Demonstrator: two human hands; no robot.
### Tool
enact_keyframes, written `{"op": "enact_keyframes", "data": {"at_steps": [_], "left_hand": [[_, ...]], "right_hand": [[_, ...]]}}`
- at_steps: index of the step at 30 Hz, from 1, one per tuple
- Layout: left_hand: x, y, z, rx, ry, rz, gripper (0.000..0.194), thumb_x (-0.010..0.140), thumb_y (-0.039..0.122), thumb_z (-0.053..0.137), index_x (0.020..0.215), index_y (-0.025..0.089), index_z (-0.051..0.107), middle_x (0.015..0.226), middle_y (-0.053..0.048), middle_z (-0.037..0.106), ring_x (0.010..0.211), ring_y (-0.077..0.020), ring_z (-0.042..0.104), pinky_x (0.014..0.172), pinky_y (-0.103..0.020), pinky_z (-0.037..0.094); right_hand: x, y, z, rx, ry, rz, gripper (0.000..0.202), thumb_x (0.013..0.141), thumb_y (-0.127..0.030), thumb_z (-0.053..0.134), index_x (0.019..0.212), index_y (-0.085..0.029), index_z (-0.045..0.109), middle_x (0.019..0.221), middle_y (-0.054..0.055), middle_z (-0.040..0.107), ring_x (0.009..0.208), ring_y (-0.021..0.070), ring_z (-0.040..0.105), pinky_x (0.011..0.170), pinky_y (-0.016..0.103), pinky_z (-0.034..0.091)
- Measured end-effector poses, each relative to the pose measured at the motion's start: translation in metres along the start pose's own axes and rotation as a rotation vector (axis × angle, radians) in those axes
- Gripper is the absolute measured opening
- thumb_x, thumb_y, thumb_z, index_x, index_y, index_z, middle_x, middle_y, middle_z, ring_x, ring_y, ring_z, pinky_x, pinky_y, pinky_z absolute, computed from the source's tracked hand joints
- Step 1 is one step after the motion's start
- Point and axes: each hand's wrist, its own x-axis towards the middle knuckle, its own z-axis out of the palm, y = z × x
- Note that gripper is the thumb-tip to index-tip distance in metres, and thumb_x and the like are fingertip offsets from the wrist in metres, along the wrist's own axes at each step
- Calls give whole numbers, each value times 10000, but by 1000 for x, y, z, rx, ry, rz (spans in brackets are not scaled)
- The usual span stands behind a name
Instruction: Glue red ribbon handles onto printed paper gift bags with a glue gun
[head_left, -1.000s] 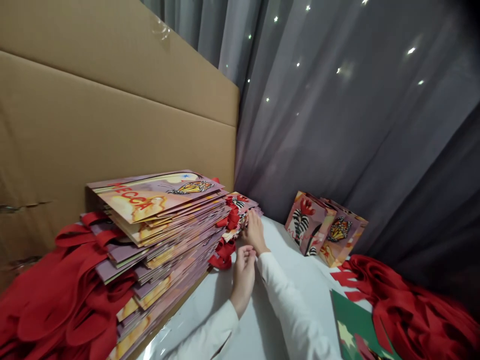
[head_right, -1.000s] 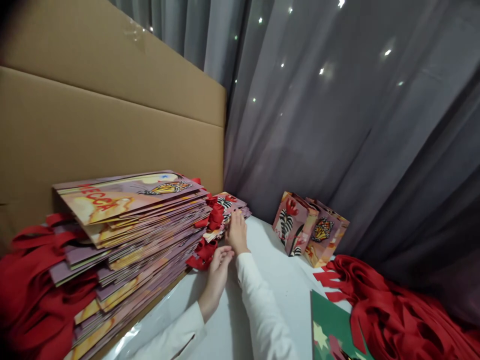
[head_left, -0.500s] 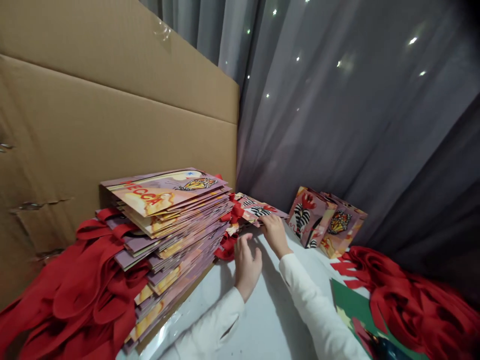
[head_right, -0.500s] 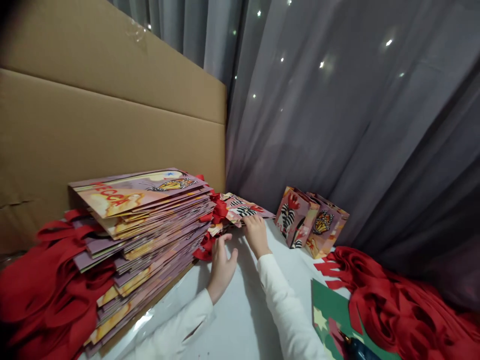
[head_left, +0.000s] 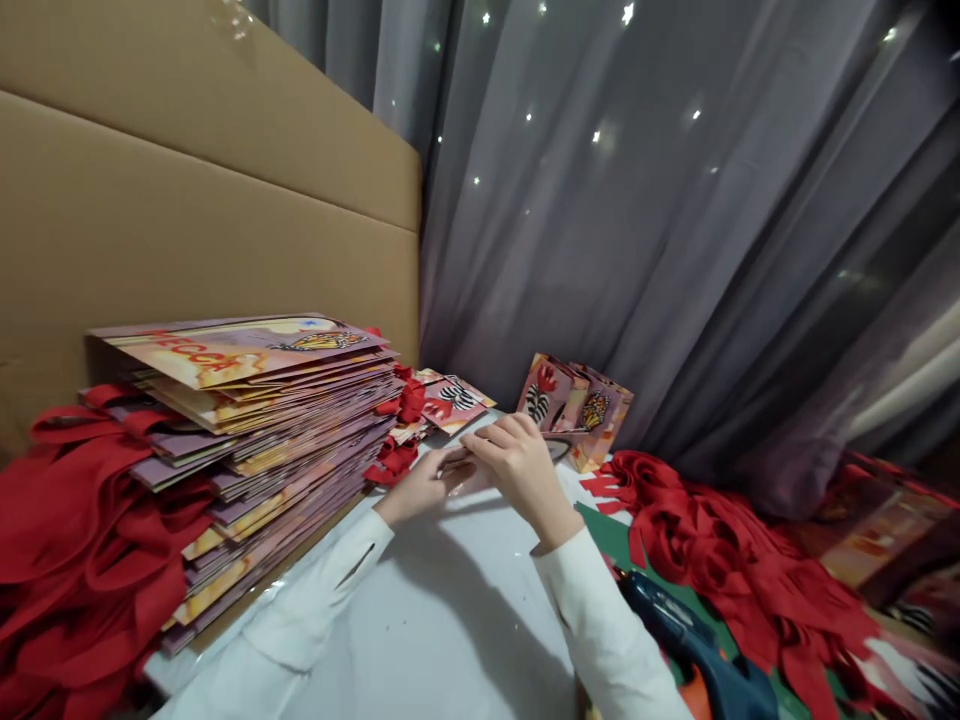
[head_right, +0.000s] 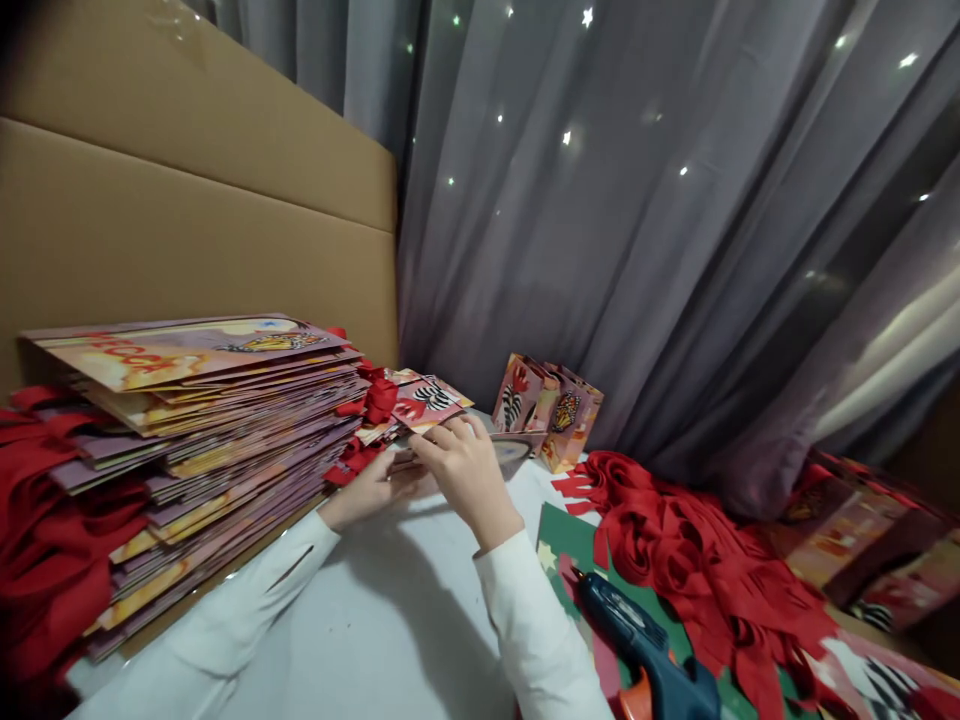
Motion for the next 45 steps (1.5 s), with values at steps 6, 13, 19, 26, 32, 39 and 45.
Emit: {"op": "enact_keyframes", "data": {"at_steps": [6, 13, 19, 26, 32, 39, 45], "left_hand": [[-6, -13, 7, -245, 27, -264, 299, 732, 415, 743, 668, 171, 583, 557, -7, 624, 514, -158, 593, 547, -257, 494], [-5, -23, 16, -459, 169, -403, 228, 748, 311, 738, 849, 147, 617, 717, -51, 715, 686, -201, 702, 689, -286, 548], [-6, -26, 24, -573, 277, -463, 176, 820, 259, 649, 956, 154, 609, 853, -70, 750, 803, -231, 733, 802, -342, 565], [-3, -21, 19, -637, 233, -584, 182, 854, 263, 595, 974, 129, 625, 807, -94, 750, 769, -252, 739, 787, -373, 580], [-1, -20, 15, -671, 184, -614, 252, 867, 279, 577, 1054, 123, 642, 828, -99, 757, 751, -251, 738, 778, -377, 583], [8, 0, -11, -696, 143, -618, 376, 908, 403, 504, 1049, 96, 669, 685, -89, 731, 639, -250, 718, 721, -382, 582], [3, 12, -16, -748, -20, -605, 622, 871, 628, 486, 1205, 123, 628, 914, -134, 758, 932, -311, 718, 886, -448, 539]], "right_hand": [[-45, 19, 18, -89, 372, 965, 683, 916, -442, 509, 1470, -78, 344, 1477, 274, 361, 1365, 406, 317, 1080, 568, 243], [-75, 48, 38, 222, 134, 1166, 625, 845, -418, 562, 1298, 4, 476, 1174, 288, 596, 1109, 386, 594, 886, 427, 471], [-72, 35, 53, 141, 219, 1037, 634, 819, -270, 557, 1374, -20, 379, 1288, 283, 483, 1251, 404, 459, 1009, 471, 394], [-77, 33, 62, 100, 278, 1019, 448, 806, -241, 566, 1229, -102, 513, 1208, 229, 474, 1137, 370, 522, 950, 458, 438], [-71, 27, 53, 272, 318, 1096, 538, 796, -280, 585, 1297, -102, 506, 1209, 252, 529, 1190, 408, 477, 1011, 537, 357], [-74, 63, 5, 932, 179, 1157, 498, 880, -517, 385, 1077, -117, 607, 998, 178, 696, 881, 273, 676, 776, 426, 535], [-87, 51, -35, 1518, -61, 981, 369, 737, -472, 726, 931, -160, 690, 895, 82, 744, 805, 223, 689, 690, 351, 555]]}}
